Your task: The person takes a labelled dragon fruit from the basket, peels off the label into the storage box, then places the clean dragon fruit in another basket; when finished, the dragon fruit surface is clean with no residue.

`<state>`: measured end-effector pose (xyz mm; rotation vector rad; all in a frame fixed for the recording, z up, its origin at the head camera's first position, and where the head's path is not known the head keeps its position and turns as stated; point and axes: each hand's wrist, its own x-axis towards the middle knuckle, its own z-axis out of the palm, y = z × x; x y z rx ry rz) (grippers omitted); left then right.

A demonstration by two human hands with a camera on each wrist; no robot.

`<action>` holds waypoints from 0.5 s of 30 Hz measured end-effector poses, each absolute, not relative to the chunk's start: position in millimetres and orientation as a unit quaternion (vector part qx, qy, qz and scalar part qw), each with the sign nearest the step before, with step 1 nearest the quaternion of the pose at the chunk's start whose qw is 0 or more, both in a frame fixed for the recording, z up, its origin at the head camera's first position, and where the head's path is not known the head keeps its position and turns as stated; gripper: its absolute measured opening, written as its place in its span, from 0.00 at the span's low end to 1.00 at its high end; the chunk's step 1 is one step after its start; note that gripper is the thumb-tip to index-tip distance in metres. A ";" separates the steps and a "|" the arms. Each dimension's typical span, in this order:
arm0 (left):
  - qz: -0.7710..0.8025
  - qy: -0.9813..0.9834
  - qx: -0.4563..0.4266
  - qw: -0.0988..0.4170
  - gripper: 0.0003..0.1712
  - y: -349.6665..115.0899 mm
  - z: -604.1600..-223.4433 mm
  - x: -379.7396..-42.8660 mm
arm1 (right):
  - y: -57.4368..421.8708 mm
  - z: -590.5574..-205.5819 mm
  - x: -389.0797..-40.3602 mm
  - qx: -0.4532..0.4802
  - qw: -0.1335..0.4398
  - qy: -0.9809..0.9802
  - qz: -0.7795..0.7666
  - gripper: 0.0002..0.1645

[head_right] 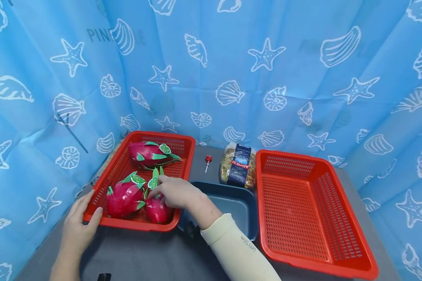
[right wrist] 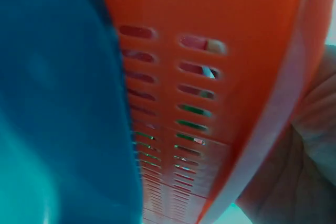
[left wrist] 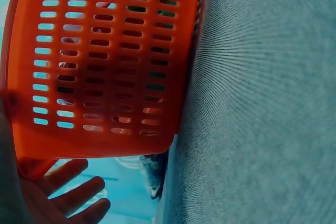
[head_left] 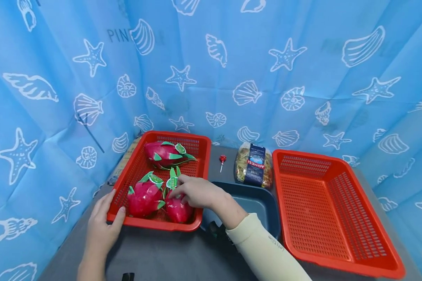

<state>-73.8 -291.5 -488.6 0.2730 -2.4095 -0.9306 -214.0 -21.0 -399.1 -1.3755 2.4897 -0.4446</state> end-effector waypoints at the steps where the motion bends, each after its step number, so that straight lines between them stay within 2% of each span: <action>1: -0.345 -0.893 0.101 0.270 0.40 -291.5 -489.2 -74.0 | -21.6 -398.0 -215.8 -0.473 0.138 0.856 -0.153 0.32; 9: -0.359 -0.888 0.113 0.265 0.40 -288.3 -490.1 -73.1 | -21.7 -395.3 -224.8 -0.457 0.180 0.854 -0.172 0.28; 15: -0.363 -0.886 0.122 0.262 0.39 -287.4 -488.6 -73.3 | -24.1 -393.1 -227.6 -0.470 0.159 0.850 -0.176 0.27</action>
